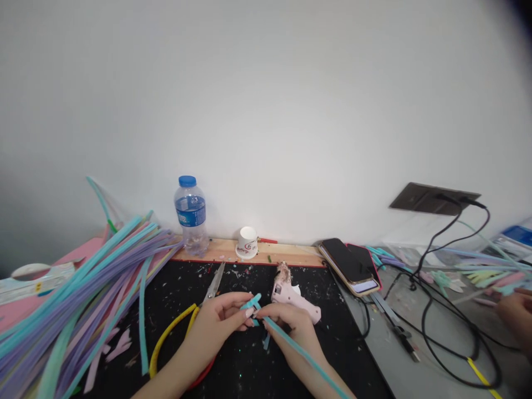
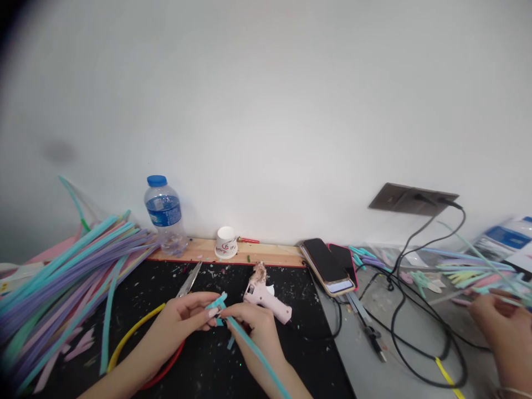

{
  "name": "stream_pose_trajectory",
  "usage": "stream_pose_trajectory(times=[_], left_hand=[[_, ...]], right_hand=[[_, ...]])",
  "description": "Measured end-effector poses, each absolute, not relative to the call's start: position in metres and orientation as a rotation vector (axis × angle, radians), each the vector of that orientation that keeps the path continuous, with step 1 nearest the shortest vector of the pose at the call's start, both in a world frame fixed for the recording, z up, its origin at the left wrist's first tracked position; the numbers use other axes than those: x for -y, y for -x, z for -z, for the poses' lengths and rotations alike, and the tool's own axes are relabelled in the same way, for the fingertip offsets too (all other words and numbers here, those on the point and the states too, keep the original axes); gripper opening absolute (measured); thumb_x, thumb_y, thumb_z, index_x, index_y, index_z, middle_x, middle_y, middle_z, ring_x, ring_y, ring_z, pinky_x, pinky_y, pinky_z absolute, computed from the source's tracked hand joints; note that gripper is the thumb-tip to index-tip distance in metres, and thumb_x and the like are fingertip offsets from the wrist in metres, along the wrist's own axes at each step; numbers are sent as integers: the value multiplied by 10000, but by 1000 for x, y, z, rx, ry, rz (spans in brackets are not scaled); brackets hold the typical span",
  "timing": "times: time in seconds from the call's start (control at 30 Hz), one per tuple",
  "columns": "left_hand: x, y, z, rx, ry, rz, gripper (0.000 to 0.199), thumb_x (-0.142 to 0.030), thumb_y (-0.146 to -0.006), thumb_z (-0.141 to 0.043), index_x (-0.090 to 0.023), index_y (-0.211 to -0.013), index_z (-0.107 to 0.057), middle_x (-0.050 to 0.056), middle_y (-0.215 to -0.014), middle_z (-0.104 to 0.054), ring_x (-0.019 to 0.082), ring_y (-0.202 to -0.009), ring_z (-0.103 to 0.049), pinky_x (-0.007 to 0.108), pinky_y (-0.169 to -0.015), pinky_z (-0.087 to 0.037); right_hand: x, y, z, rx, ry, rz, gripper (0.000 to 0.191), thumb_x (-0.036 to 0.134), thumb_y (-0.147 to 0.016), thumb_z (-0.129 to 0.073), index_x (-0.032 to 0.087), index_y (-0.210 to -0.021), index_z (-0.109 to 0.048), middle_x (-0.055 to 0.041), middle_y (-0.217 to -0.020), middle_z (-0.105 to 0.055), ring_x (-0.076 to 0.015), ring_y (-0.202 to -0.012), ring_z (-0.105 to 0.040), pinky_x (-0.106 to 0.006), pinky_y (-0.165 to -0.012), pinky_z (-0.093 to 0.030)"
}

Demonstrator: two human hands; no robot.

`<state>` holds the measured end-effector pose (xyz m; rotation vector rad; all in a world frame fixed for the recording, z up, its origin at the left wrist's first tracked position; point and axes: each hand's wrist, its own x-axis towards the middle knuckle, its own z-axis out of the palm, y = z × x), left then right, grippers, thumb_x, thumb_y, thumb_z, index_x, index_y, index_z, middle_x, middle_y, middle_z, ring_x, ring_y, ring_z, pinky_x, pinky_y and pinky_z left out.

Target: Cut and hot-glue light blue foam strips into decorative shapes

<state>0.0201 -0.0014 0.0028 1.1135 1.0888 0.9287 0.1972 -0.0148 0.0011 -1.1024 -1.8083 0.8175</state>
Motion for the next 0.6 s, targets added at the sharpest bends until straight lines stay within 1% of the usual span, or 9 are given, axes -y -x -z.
stream_pose_trajectory(times=[0.07, 0.13, 0.17, 0.33, 0.4, 0.5, 0.57, 0.6], left_hand=[[2, -20, -3, -1070, -1072, -987, 306, -319, -651, -706, -158, -910, -685, 20, -706, -712, 187, -673, -647, 291, -641, -505], [2, -20, -3, -1049, -1018, -1026, 292, -312, -642, -727, -161, -890, -694, 26, -735, -722, 186, -693, -654, 284, -656, -512], [2, -20, -3, -1037, -984, -1046, 298, -322, -647, -730, -158, -892, -696, 32, -742, -724, 186, -699, -655, 282, -661, -514], [3, -19, -3, -911, -749, -1126, 418, -480, -735, -637, -104, -912, -687, 95, -752, -717, 186, -681, -655, 270, -627, -522], [4, -19, -2, -891, -716, -1124, 428, -483, -737, -639, -99, -923, -675, 104, -789, -710, 181, -678, -653, 261, -617, -522], [4, -19, 2, -914, -743, -1087, 414, -458, -753, -638, -122, -994, -636, 91, -826, -695, 167, -671, -650, 248, -604, -522], [4, -20, 5, -927, -771, -1046, 404, -459, -761, -627, -145, -1014, -612, 70, -817, -682, 149, -622, -641, 228, -547, -511], [4, -21, 6, -933, -788, -1025, 389, -466, -761, -622, -151, -989, -610, 59, -804, -675, 136, -582, -631, 214, -509, -497]], right_hand=[[15, -197, -3, 1834, 1055, -798, 192, 104, -793, -568, 186, -880, -717, -38, -787, -713, -142, -657, -620, -219, -593, -468], [15, -197, -3, 1855, 1002, -775, 206, 114, -816, -555, 192, -925, -712, -56, -872, -711, -159, -766, -640, -243, -701, -490], [15, -196, -3, 1859, 981, -759, 213, 118, -822, -551, 193, -944, -708, -61, -880, -704, -161, -784, -639, -250, -719, -493], [14, -195, 2, 1828, 963, -661, 232, 102, -812, -561, 213, -960, -702, -47, -808, -665, -144, -713, -621, -230, -629, -500], [14, -195, 3, 1808, 912, -623, 228, 90, -821, -554, 210, -949, -700, -51, -810, -670, -145, -714, -628, -234, -635, -509], [16, -196, 4, 1788, 865, -549, 241, 76, -836, -530, 208, -960, -689, -68, -856, -679, -161, -756, -639, -256, -663, -523], [18, -196, 3, 1806, 864, -495, 258, 73, -840, -526, 222, -987, -676, -70, -888, -680, -169, -788, -638, -270, -682, -528], [18, -195, 3, 1823, 858, -460, 265, 73, -839, -527, 229, -999, -670, -67, -889, -680, -170, -786, -637, -272, -681, -530]])
